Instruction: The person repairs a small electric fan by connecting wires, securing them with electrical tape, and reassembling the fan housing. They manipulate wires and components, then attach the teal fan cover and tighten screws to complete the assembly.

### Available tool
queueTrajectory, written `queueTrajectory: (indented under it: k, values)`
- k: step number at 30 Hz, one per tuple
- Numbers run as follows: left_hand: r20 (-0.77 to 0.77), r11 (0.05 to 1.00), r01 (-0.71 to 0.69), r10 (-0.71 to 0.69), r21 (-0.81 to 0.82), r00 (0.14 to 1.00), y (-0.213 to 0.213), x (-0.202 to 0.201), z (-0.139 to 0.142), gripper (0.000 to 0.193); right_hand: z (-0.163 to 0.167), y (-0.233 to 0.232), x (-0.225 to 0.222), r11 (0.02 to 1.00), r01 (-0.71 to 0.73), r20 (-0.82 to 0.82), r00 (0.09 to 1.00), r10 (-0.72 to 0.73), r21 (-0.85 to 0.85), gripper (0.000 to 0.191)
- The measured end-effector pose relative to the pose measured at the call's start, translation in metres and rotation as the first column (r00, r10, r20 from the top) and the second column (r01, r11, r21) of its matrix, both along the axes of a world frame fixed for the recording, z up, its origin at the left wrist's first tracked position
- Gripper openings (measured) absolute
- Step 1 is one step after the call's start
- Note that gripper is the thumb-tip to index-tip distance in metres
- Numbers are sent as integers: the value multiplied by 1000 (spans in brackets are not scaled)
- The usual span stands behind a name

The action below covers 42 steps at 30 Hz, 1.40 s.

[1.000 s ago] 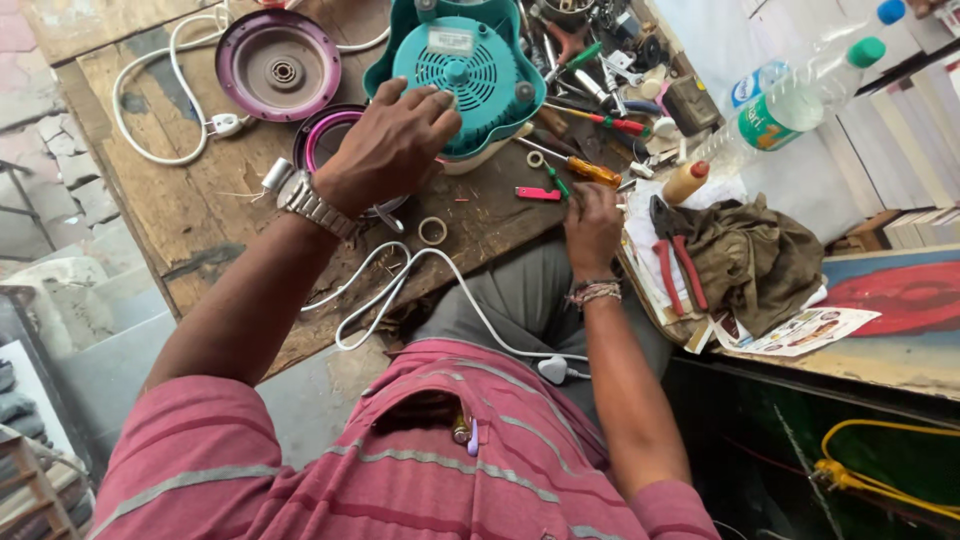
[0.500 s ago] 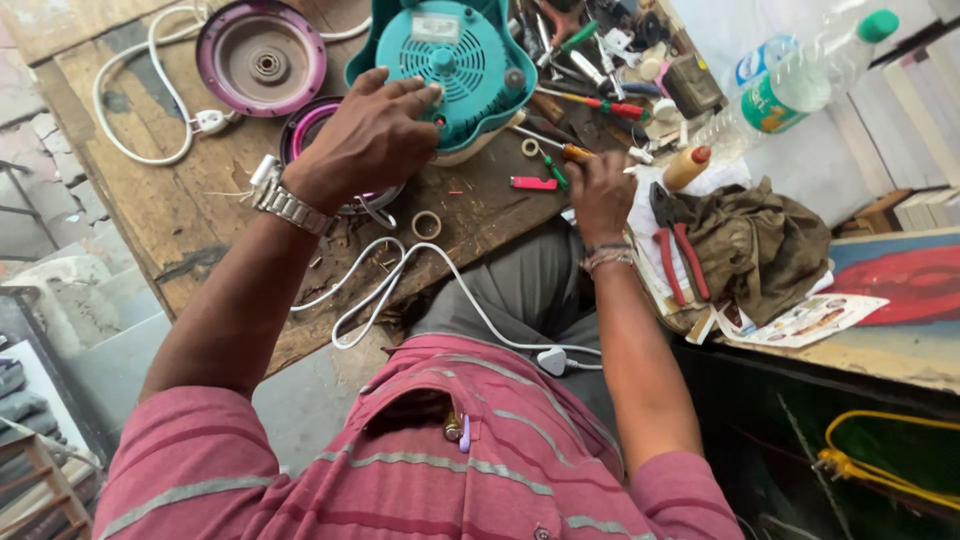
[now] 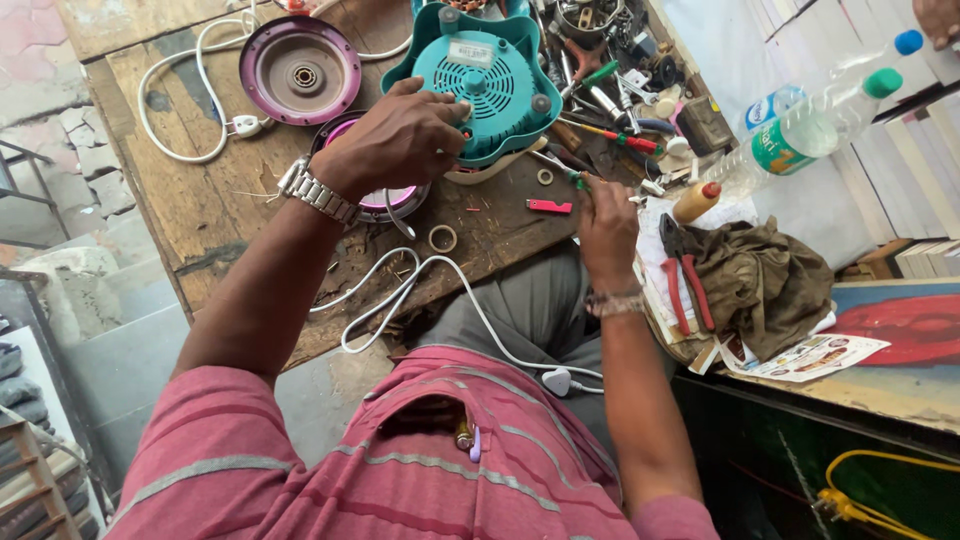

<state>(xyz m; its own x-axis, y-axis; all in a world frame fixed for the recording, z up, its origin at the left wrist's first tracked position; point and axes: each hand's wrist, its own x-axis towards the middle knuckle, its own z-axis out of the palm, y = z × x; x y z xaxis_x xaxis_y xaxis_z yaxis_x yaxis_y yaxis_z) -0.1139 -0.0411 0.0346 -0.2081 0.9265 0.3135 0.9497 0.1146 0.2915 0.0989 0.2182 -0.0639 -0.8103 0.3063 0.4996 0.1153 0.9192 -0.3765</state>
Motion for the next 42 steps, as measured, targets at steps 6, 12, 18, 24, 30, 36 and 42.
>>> queueTrajectory:
  k: [6, 12, 18, 24, 30, 36, 42]
  values:
    - [-3, 999, -2, 2, -33, 1000, 2, -1, 0, 7, 52, -59, 5, 920, -225, -127, 973, 194, -322, 18]
    - [-13, 1000, 12, -12, -1, 1000, 3, 0, 3, 7, 53, -68, -24, 908, -286, -220, 949, 225, -306, 15]
    - [-11, 1000, 15, -15, 3, 1000, 3, 0, 6, 4, 40, -44, -50, 898, -164, -125, 985, 122, -409, 17]
    - [0, 999, 26, -26, 41, 1000, 3, -2, 0, 4, 24, -40, -53, 952, -86, -153, 987, 42, -293, 17]
    - [3, 1000, 1, -1, 16, 1000, 6, -1, -6, 15, 31, -26, -67, 902, 27, 55, 998, -4, -431, 21]
    - [83, 999, -19, 23, -47, 996, 8, 5, -4, 26, 38, -5, -48, 699, 39, 35, 999, -21, -714, 19]
    - [-93, 977, -76, 58, -201, 994, 14, 13, -1, 9, 39, 7, -25, 526, -169, -227, 973, -48, -833, 15]
